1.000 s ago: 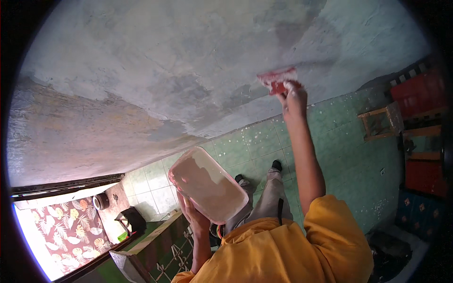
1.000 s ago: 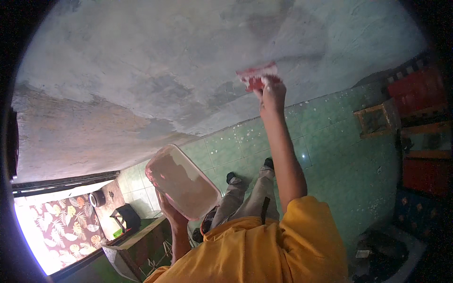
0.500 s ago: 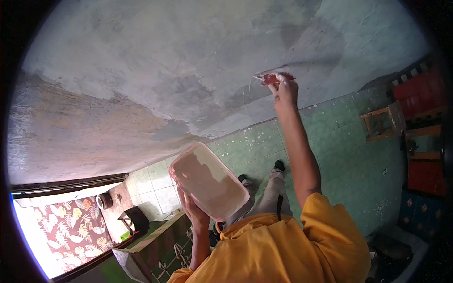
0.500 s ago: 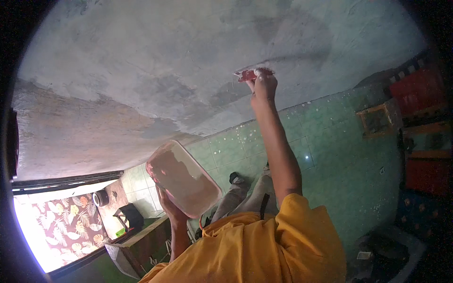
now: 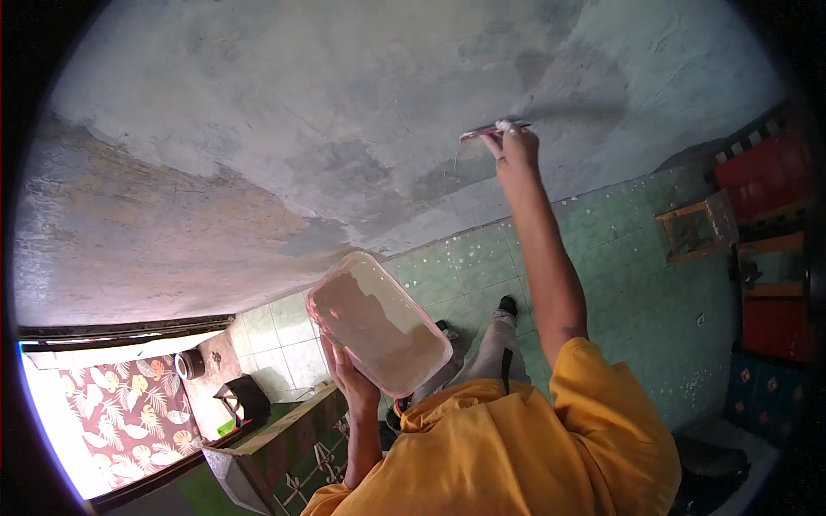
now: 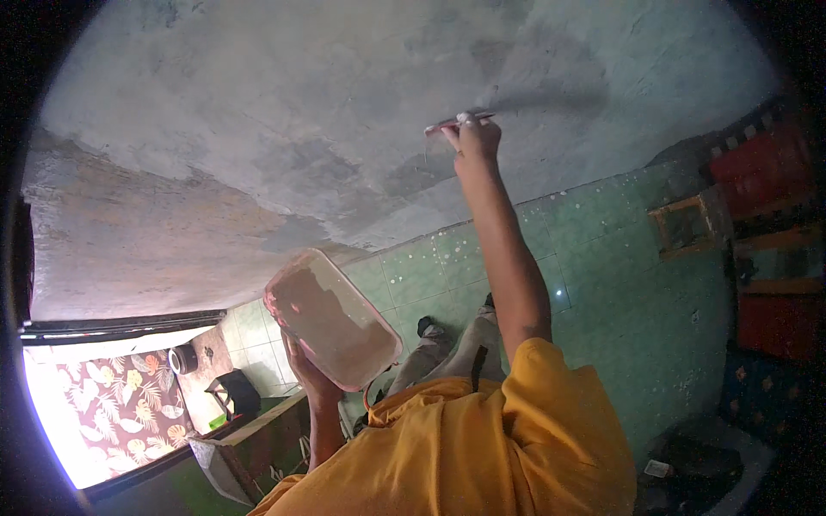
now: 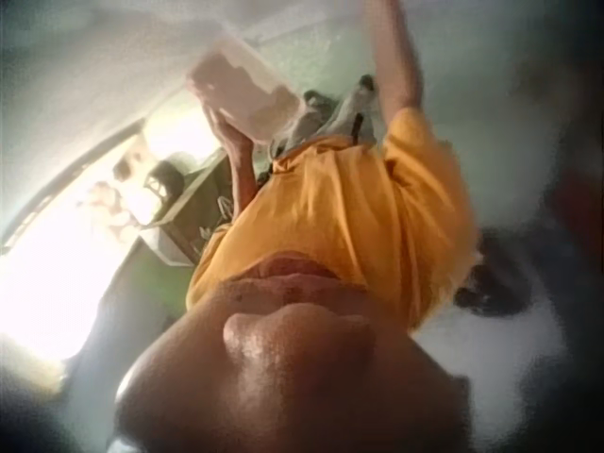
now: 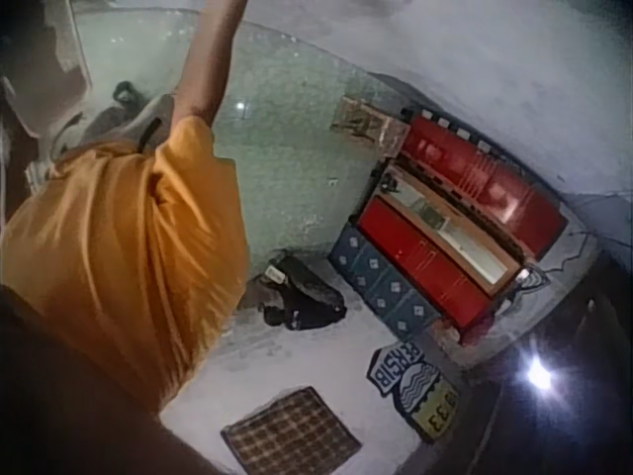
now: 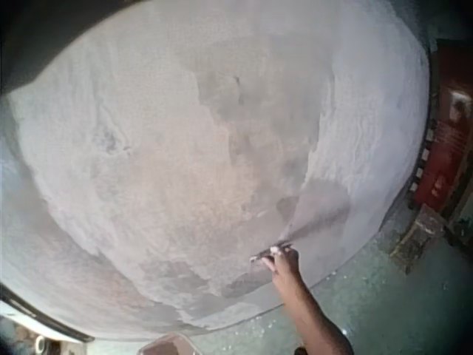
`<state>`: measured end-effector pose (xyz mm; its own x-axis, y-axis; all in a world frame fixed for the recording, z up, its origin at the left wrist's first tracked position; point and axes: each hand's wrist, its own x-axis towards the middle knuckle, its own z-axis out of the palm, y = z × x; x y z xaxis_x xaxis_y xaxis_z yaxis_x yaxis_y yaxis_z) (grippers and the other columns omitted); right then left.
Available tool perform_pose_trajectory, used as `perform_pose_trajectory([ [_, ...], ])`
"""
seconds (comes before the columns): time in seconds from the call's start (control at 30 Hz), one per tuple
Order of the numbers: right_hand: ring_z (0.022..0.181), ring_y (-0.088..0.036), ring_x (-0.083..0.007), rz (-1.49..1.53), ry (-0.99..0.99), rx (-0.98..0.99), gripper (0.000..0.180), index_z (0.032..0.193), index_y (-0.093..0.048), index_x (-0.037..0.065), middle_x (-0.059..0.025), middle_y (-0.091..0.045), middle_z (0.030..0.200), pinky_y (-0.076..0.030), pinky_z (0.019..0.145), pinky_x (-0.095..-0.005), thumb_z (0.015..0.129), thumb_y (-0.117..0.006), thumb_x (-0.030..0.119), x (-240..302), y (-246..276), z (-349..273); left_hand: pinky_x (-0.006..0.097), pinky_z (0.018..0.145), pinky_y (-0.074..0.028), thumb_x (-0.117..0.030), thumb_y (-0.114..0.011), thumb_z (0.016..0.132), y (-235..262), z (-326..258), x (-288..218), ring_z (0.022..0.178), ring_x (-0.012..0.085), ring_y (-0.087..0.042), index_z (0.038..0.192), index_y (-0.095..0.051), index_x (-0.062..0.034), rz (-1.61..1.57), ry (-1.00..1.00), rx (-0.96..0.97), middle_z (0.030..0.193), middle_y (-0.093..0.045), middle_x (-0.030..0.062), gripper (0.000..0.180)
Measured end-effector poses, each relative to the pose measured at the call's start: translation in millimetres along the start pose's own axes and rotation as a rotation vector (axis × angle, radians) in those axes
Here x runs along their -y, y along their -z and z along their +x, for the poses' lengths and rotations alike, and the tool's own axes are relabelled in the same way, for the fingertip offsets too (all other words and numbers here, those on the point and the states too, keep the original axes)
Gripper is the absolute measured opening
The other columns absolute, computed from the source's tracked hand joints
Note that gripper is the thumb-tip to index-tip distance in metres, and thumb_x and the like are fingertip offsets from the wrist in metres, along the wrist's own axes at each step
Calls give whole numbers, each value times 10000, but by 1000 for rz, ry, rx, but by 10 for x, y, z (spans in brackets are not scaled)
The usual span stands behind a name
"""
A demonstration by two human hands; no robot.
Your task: The person applies wall filler to a wall using a putty knife, repeatedly scooping the filler from a plastic container and spreading it over the surface.
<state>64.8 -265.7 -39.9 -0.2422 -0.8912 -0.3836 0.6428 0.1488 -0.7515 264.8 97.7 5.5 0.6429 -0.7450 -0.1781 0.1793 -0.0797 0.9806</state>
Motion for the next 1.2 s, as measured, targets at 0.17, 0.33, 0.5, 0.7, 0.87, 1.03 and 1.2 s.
perform_pose_trajectory([
  [0.17, 809, -658, -194, 36, 119, 122, 70, 944, -587, 10, -87, -630, 895, -603, 711, -359, 877, -571, 24, 250, 272, -363, 369, 1011, -416, -458, -384, 1021, -36, 19, 18, 1234, 234, -484, 1451, -365, -31, -41, 9, -64, 1378, -465, 127, 606],
  [0.33, 857, -663, -217, -65, -113, -54, 151, 1030, -558, -3, -105, -626, 982, -613, 769, -364, 879, -564, -14, -499, 768, 41, 388, 977, -456, -503, -406, 1008, -161, 19, 126, 1194, 233, -513, 1440, -385, -69, 87, -62, -8, 1329, -491, 110, 613],
  [0.5, 950, -648, -244, 44, -170, -107, 196, 1083, -545, -9, -126, -610, 1039, -599, 881, -392, 889, -548, -38, -635, 520, 200, 358, 1022, -403, -390, -364, 1048, -480, -88, -37, 1237, 210, -475, 1450, -363, -29, -42, -25, -62, 1374, -470, 131, 540],
  [0.7, 926, -662, -239, 87, -162, 139, 137, 1023, -573, -40, -133, -633, 1006, -597, 874, -377, 889, -548, -34, 312, 221, -292, 353, 1012, -408, -378, -353, 1050, -654, -135, 4, 1227, 202, -482, 1438, -373, -22, 35, -34, -107, 1358, -482, 127, 526],
  [0.87, 910, -669, -248, 95, -116, 94, 175, 1067, -579, -53, -136, -649, 969, -593, 836, -384, 905, -540, 0, 160, 498, -293, 360, 999, -434, -380, -335, 1053, -699, -100, -20, 1224, 218, -496, 1445, -372, -11, 46, -6, -136, 1341, -488, 131, 539],
  [1.03, 992, -644, -260, 19, -175, -96, 168, 1061, -573, -56, -139, -626, 1024, -581, 872, -396, 913, -526, 7, -458, 653, 159, 358, 1052, -376, -423, -382, 1019, -681, 69, 31, 1291, 234, -441, 1470, -332, 13, -62, -179, 0, 1417, -442, 141, 630],
  [1.2, 948, -659, -250, 29, -86, 74, 186, 1075, -570, -46, -139, -637, 1032, -572, 853, -357, 900, -559, 14, 38, 207, -231, 351, 1076, -347, -415, -388, 1018, -438, 353, -82, 1312, 229, -419, 1482, -316, 11, 125, -125, 101, 1450, -418, 138, 634],
])
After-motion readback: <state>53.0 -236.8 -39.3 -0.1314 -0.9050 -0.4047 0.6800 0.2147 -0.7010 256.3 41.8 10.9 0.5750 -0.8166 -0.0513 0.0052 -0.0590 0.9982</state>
